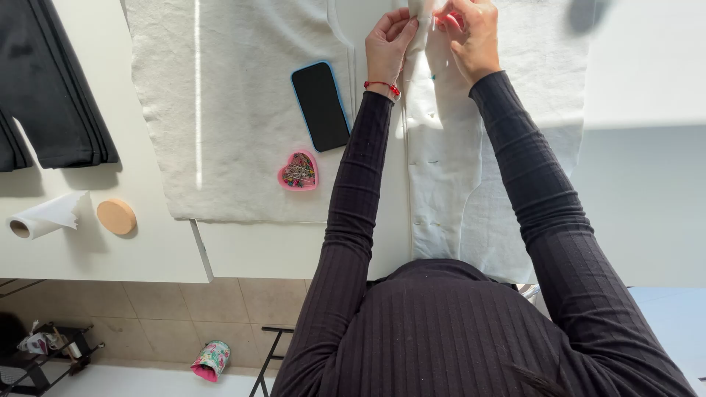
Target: Pinning together pieces of fabric at a sewing station to prepare for assembly.
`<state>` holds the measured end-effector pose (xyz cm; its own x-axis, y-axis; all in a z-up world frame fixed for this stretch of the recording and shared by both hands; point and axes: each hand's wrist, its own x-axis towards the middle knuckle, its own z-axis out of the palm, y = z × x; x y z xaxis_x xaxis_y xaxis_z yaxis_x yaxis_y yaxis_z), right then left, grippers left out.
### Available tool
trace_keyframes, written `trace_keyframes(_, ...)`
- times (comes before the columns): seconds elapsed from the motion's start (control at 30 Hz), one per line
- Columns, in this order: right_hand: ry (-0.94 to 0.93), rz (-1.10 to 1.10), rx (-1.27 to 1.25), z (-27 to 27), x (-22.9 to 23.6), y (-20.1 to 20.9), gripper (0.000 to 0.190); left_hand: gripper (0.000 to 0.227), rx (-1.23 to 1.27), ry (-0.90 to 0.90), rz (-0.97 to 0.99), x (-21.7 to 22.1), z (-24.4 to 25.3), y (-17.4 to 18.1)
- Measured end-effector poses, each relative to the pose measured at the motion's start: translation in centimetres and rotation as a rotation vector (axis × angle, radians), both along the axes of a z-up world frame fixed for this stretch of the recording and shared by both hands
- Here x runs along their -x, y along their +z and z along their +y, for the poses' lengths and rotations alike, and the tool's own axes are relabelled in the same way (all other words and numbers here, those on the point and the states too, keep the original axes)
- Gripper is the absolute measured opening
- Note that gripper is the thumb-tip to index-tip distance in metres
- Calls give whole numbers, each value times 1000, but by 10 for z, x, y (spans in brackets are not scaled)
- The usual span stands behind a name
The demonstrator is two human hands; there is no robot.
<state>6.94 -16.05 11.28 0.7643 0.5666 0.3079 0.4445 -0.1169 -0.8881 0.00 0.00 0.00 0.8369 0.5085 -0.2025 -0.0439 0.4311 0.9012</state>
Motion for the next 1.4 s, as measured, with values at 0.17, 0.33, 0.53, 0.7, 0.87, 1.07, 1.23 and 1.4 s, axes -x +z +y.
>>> trace_keyframes(0.17, 8, 46, -18, -1, -1, -6, 17, 26, 16, 11, -7, 1, -2, 9)
trace_keyframes(0.33, 3, 55, -4, -2, -2, -10, 12, 27, 82, -9, -48, 2, -1, 2)
trace_keyframes(0.53, 7, 116, -39, 0, -5, -9, 12, 25, -2, 8, -44, -1, -2, 1)
trace_keyframes(0.7, 23, 67, -48, -1, -6, -22, 17, 25, -73, 15, 15, -1, -3, 8)
trace_keyframes(0.87, 39, -28, 33, -1, -4, -6, 20, 25, -136, 8, 63, 1, -10, 18)
trace_keyframes(1.07, 8, -8, -12, 2, -5, -9, 21, 27, -12, 7, -25, 1, -2, 18)
trace_keyframes(1.23, -94, -3, 11, 2, -2, -18, 33, 21, -307, 107, 123, 15, 5, 58)
trace_keyframes(1.4, -127, 125, -84, 1, 0, -31, 21, 30, -599, 221, 502, 22, -7, 127)
